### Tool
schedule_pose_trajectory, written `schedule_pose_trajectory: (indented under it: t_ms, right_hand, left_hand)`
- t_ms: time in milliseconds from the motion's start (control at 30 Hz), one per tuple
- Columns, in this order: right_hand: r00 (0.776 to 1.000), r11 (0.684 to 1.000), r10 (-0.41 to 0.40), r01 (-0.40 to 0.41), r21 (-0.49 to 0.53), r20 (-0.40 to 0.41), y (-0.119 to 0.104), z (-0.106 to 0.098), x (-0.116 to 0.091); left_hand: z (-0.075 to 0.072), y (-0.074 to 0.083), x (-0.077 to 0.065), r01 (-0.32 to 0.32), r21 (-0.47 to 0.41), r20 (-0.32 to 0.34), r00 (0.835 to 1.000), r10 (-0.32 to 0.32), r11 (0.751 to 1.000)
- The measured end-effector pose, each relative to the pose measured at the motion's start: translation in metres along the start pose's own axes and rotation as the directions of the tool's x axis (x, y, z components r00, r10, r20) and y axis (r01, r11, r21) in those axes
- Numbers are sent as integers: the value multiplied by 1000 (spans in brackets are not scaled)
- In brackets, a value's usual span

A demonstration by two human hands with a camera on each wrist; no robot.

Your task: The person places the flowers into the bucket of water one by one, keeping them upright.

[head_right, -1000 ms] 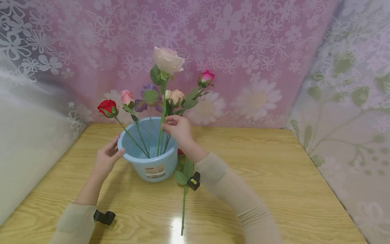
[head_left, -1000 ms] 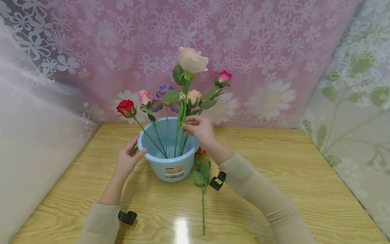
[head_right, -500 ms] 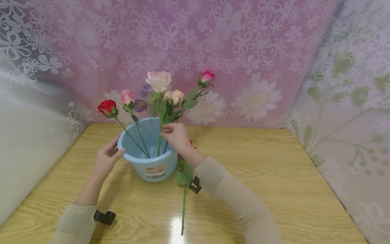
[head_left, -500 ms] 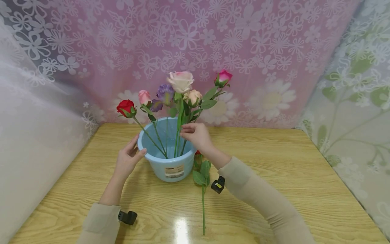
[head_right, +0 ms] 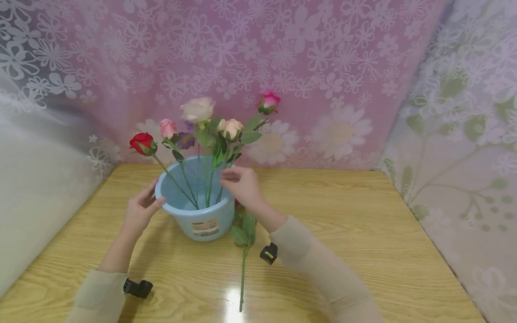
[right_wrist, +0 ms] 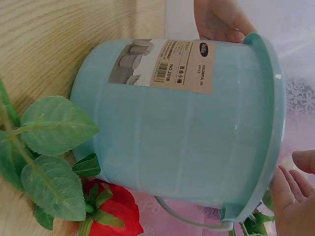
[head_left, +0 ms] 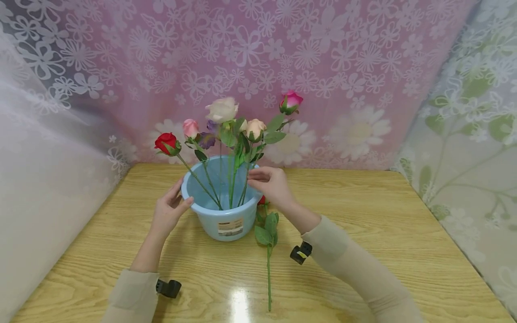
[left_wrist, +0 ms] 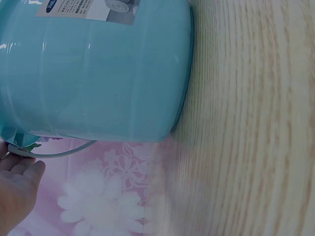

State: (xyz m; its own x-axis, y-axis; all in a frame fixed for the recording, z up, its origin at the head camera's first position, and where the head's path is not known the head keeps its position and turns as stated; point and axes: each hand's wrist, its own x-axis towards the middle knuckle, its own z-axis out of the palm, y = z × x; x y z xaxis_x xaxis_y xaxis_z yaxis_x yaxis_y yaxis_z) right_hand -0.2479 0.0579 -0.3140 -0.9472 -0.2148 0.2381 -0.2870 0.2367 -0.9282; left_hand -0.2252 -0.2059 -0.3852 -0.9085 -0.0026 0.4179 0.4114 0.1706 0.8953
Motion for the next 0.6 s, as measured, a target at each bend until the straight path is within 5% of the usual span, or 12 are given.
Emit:
schedule_pose_trajectory:
  t_ms: [600]
  right_hand:
    - [996, 995, 91, -91, 47, 8, 16, -33, -30]
  left_hand:
    - [-1, -5, 1, 1, 34, -6, 1000, -1, 999]
